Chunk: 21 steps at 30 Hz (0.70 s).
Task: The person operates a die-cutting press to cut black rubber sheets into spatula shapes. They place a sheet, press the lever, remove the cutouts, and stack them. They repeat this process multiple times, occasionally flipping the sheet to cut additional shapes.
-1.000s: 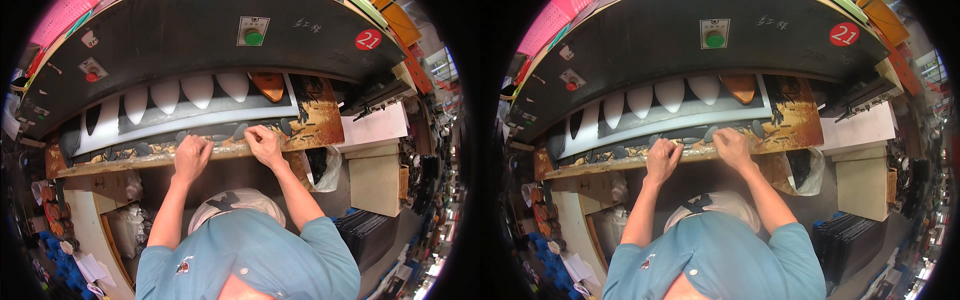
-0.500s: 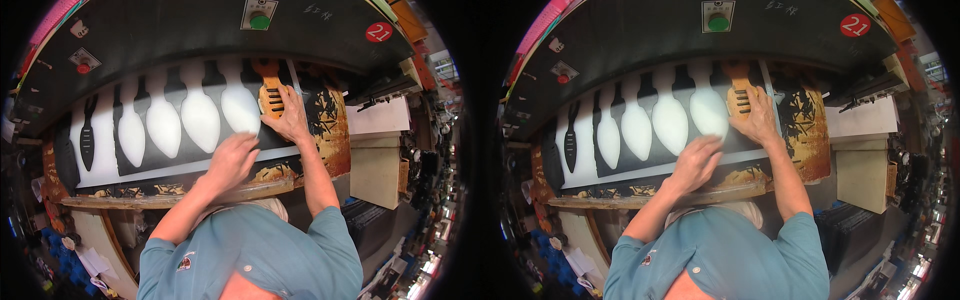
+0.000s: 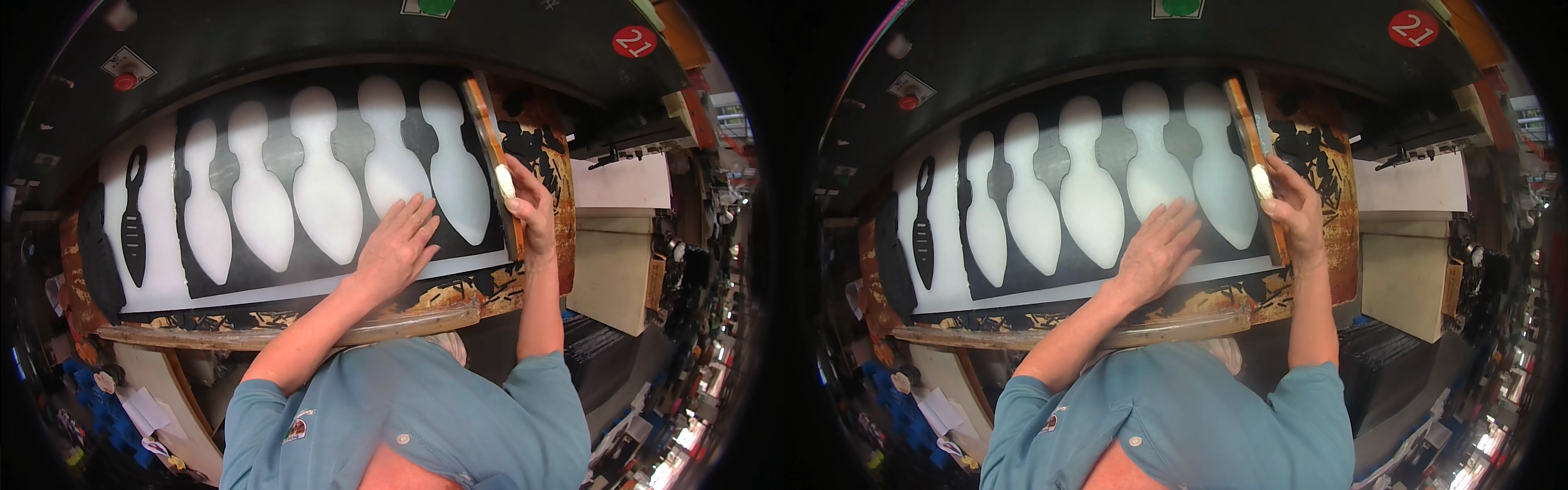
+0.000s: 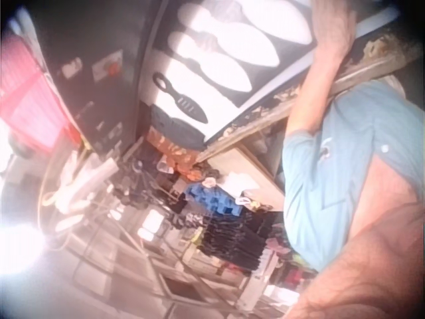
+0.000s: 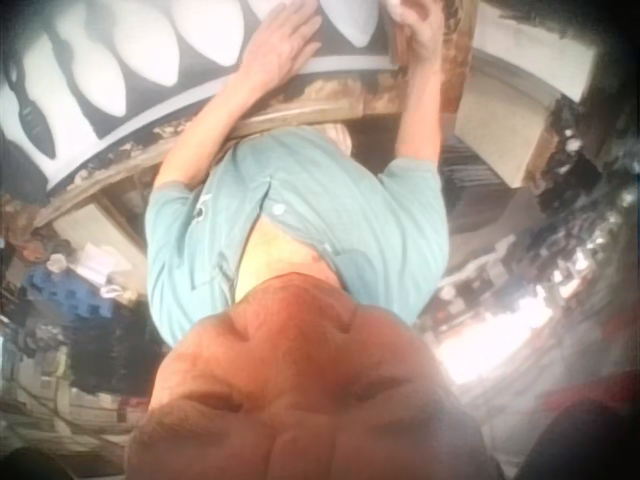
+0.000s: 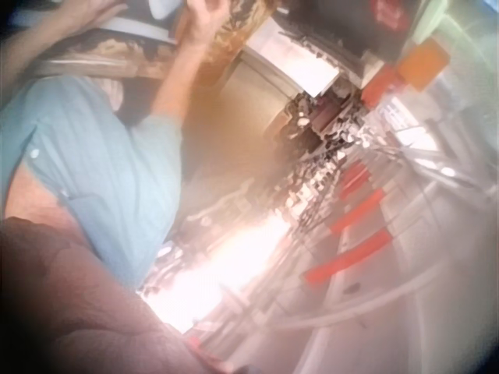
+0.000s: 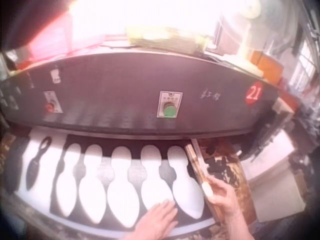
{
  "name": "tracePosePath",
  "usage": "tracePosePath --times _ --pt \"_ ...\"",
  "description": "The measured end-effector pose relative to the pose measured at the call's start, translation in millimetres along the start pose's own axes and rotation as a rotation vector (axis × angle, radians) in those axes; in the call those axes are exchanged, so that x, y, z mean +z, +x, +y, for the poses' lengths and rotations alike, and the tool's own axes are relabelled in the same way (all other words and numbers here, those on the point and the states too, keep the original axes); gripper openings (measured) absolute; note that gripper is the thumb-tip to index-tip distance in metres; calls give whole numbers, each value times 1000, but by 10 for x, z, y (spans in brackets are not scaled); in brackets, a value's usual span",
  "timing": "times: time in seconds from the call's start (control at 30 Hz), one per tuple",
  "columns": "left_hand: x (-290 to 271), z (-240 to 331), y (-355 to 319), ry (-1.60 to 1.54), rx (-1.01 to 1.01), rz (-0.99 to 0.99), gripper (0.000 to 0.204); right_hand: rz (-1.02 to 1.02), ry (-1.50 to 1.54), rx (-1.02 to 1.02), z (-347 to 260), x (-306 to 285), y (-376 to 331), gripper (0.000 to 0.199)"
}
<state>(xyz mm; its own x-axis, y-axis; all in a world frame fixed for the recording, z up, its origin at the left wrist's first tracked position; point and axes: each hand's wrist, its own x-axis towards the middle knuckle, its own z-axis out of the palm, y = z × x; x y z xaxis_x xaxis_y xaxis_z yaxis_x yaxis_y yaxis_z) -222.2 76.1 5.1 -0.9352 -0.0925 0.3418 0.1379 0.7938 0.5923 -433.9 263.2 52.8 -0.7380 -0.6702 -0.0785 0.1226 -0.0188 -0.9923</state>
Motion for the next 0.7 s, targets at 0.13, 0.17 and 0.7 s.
tracePosePath --times 0.13,0.17,0.7 --pt "69 328 71 -318 -52 94 83 123 223 -8 40 333 -359 89" --pt "101 432 86 -447 -49 126 92 146 306 -1 52 426 -430 84" --pt "-248 126 -297 -765 -788 200 28 87 607 105 148 701 -631 79"
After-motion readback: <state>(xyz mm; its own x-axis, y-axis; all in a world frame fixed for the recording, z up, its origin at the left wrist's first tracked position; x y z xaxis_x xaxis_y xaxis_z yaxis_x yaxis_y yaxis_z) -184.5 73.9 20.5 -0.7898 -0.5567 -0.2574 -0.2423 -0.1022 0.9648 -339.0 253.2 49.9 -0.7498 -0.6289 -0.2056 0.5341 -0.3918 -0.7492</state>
